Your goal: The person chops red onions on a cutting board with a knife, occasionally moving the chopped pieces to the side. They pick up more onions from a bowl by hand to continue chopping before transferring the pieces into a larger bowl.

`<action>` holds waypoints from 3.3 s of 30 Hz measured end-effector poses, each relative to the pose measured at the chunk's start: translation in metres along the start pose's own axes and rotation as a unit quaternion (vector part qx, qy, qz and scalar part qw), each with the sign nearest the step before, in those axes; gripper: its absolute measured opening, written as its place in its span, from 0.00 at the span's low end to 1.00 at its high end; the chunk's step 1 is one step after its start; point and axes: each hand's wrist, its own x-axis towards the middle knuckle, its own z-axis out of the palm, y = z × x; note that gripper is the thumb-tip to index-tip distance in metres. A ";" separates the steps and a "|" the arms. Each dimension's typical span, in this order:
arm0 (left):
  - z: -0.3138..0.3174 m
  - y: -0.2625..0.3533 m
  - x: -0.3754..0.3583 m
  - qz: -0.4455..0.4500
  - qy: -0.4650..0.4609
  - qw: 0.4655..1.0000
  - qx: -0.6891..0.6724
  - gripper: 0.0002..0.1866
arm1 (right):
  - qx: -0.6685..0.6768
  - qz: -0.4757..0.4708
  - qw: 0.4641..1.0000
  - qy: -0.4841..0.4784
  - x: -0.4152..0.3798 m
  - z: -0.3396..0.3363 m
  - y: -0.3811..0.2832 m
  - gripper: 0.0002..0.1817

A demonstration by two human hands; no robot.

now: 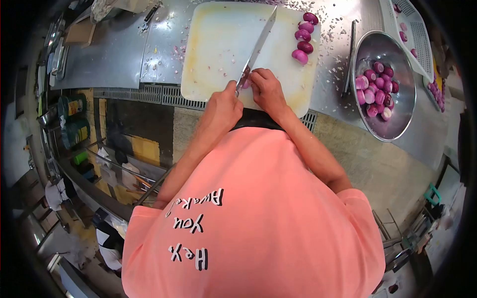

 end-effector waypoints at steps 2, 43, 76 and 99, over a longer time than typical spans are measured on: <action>0.027 -0.016 0.009 0.047 0.051 0.998 -0.001 0.13 | 0.001 0.001 1.000 0.003 -0.002 0.000 0.001 0.11; -0.006 -0.049 0.028 -0.013 0.060 0.996 -0.057 0.20 | -0.326 0.223 0.907 -0.143 -0.018 -0.274 0.115 0.23; -0.034 -0.003 -0.036 0.011 -0.007 1.000 -0.003 0.10 | -0.084 0.079 0.993 -0.028 0.060 -0.019 0.006 0.06; -0.018 -0.014 -0.003 0.019 0.051 0.998 -0.026 0.11 | -0.030 0.059 0.993 -0.102 0.027 -0.005 -0.013 0.11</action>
